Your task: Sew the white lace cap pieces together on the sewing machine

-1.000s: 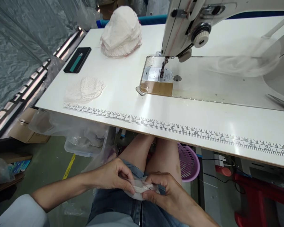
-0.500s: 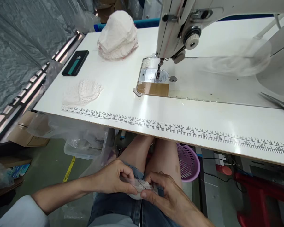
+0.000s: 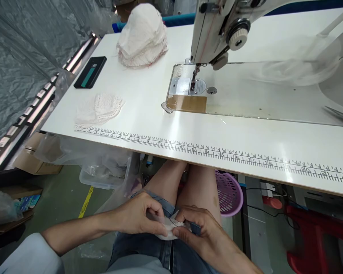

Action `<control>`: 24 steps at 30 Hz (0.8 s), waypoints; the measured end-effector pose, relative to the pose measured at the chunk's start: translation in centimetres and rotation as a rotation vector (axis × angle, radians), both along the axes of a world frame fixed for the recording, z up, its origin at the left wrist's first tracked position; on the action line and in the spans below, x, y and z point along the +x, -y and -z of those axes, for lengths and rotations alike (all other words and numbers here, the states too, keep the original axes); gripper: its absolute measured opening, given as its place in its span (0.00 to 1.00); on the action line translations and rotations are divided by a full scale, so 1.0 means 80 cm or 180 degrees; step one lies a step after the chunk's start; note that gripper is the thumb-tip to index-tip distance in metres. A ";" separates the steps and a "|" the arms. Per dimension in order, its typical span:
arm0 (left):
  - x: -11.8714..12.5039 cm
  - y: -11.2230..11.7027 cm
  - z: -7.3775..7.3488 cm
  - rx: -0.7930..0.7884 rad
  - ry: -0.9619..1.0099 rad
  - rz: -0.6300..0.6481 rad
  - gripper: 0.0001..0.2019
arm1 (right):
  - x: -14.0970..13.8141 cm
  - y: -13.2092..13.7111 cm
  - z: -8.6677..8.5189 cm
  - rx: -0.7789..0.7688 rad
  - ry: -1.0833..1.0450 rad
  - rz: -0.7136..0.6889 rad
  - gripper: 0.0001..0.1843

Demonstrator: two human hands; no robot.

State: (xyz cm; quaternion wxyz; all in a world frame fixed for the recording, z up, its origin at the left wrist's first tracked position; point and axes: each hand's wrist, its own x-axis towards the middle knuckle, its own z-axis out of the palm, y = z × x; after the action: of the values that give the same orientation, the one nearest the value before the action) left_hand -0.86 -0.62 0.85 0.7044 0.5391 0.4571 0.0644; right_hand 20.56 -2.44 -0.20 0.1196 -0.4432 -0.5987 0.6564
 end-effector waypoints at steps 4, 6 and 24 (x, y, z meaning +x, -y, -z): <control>0.000 -0.002 0.000 -0.0236 0.0190 -0.0029 0.13 | 0.003 0.000 -0.001 0.0064 0.0106 0.0063 0.17; 0.000 -0.003 0.000 -0.0275 0.0181 -0.0036 0.12 | 0.006 -0.001 0.000 0.0116 0.0140 0.0039 0.16; -0.003 0.002 0.004 -0.0398 0.0144 -0.0143 0.14 | -0.008 -0.008 -0.009 -0.0285 -0.0104 0.0009 0.15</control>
State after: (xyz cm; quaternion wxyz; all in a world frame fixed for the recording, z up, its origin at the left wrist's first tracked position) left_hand -1.07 -0.74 0.53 0.7452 0.4821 0.4562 0.0637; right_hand 19.93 -1.79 0.53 0.1103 -0.4382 -0.5660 0.6895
